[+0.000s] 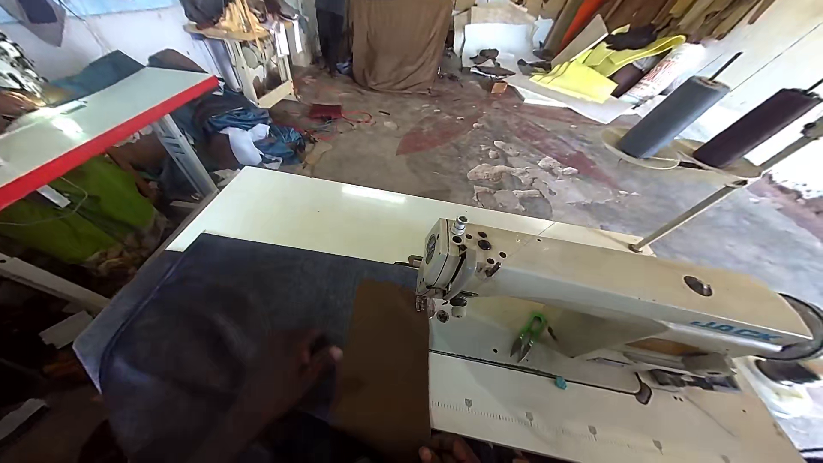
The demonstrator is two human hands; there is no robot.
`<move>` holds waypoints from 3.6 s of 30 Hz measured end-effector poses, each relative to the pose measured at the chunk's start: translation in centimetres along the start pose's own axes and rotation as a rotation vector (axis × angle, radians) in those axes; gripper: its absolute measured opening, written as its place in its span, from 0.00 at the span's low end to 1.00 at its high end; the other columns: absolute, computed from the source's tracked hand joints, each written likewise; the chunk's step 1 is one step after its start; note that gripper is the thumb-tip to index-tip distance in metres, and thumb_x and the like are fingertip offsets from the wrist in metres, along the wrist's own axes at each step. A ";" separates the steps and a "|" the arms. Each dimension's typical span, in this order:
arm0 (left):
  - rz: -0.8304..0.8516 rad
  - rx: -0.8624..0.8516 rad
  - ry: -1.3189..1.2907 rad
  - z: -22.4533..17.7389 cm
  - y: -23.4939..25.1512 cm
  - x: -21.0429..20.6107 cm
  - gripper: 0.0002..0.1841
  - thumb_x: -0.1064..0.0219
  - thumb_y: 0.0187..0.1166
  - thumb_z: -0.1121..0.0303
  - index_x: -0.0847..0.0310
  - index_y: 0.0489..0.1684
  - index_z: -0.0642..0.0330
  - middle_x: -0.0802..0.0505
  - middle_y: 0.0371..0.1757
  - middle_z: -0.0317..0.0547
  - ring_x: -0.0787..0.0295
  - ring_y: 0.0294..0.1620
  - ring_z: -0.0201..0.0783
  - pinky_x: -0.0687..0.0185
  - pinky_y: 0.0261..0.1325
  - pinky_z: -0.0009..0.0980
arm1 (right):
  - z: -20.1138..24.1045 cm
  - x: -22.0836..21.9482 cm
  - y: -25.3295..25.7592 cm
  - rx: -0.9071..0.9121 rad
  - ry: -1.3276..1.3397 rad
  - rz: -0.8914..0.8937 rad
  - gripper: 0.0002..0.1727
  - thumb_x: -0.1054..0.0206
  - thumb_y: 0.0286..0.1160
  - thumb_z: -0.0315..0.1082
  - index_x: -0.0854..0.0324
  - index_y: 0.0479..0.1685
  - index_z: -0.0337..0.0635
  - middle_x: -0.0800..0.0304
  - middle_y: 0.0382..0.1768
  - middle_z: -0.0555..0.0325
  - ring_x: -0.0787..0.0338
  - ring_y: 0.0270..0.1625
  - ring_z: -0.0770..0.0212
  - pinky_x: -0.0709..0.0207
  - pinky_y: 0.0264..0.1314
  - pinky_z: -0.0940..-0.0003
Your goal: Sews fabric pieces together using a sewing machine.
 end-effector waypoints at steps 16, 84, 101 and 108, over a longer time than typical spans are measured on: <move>-0.020 0.014 -0.213 -2.1 0.0 -4.1 0.14 0.30 0.78 0.57 0.17 0.51 0.55 0.12 0.37 0.40 0.15 0.35 0.36 0.17 0.42 0.38 | 0.5 -1.1 -0.2 -0.063 -0.097 0.068 0.10 0.27 0.76 0.33 0.14 0.28 0.37 0.18 0.20 0.63 0.22 0.23 0.74 0.26 0.30 0.75; -0.356 -0.202 0.032 -4.7 9.6 -1.8 0.12 0.27 0.77 0.53 0.12 0.38 0.50 0.21 0.80 0.39 0.31 0.82 0.50 0.27 0.75 0.56 | 9.4 -1.6 11.0 0.969 -0.964 0.092 0.11 0.38 0.80 0.28 0.08 0.41 0.49 0.10 0.66 0.60 0.12 0.67 0.56 0.15 0.65 0.60; -0.083 -0.784 0.275 -13.3 6.1 -9.1 0.22 0.51 0.92 0.47 0.13 0.67 0.40 0.15 0.76 0.27 0.27 0.82 0.34 0.40 0.88 0.47 | 9.7 -1.5 10.7 1.003 -0.959 0.092 0.12 0.38 0.81 0.30 0.07 0.43 0.50 0.05 0.57 0.65 0.09 0.60 0.62 0.15 0.61 0.66; -0.150 -0.843 0.265 -13.2 7.0 -8.9 0.21 0.47 0.91 0.47 0.10 0.62 0.42 0.13 0.73 0.26 0.25 0.81 0.32 0.41 0.89 0.46 | 9.8 -1.1 11.6 0.986 -0.931 0.067 0.12 0.37 0.81 0.32 0.05 0.40 0.50 0.04 0.54 0.67 0.09 0.58 0.66 0.16 0.60 0.70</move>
Point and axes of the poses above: each hand's wrist, its own y-axis towards the middle knuckle, its own x-axis out of the back of the hand, z = x × y, the point moved 10 cm from there along y, towards the middle knuckle
